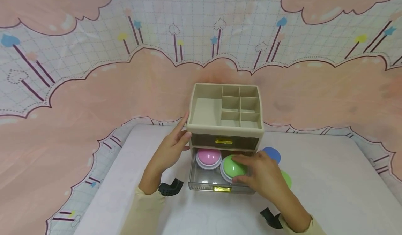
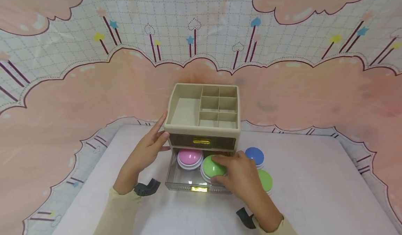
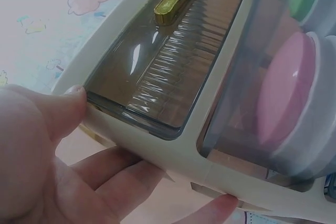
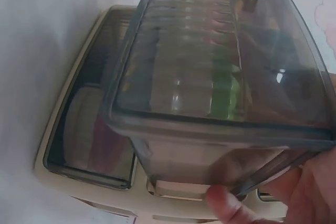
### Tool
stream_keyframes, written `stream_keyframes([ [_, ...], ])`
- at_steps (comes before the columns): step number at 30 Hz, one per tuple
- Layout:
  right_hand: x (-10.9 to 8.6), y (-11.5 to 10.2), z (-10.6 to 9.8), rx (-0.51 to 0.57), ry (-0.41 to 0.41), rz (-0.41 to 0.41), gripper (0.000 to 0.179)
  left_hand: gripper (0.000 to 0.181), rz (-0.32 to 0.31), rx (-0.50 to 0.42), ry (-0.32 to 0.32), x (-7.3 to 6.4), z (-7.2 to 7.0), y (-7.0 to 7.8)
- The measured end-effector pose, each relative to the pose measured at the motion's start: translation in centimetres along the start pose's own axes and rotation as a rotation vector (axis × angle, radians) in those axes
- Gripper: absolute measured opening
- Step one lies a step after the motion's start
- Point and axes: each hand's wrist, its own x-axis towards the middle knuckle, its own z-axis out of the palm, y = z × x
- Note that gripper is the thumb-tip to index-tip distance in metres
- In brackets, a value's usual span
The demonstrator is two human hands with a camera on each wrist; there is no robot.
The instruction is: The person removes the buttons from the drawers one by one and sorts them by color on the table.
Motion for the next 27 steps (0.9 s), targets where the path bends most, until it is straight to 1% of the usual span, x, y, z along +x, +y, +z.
stream_keyframes([
  [3,0.1,0.0,0.0,0.004,-0.046,0.001,0.072,0.065,0.001,0.003,-0.001,0.0,0.1,-0.1],
  [7,0.6,-0.2,-0.1,-0.053,-0.134,0.006,0.078,0.065,0.005,0.004,0.003,0.0,0.1,-0.1],
  [10,1.1,-0.3,-0.2,-0.088,-0.157,-0.006,0.079,0.065,0.01,0.006,0.007,0.1,0.1,-0.1],
  [17,1.2,-0.3,-0.2,-0.091,-0.08,-0.041,0.069,0.065,0.016,0.001,0.008,0.1,0.1,-0.2],
  [21,1.2,-0.3,-0.1,-0.103,-0.06,-0.055,0.066,0.065,0.01,-0.007,0.005,0.1,0.1,-0.2],
  [27,1.2,-0.2,-0.2,-0.083,-0.041,-0.04,0.066,0.065,0.013,-0.008,0.003,0.1,0.1,-0.2],
])
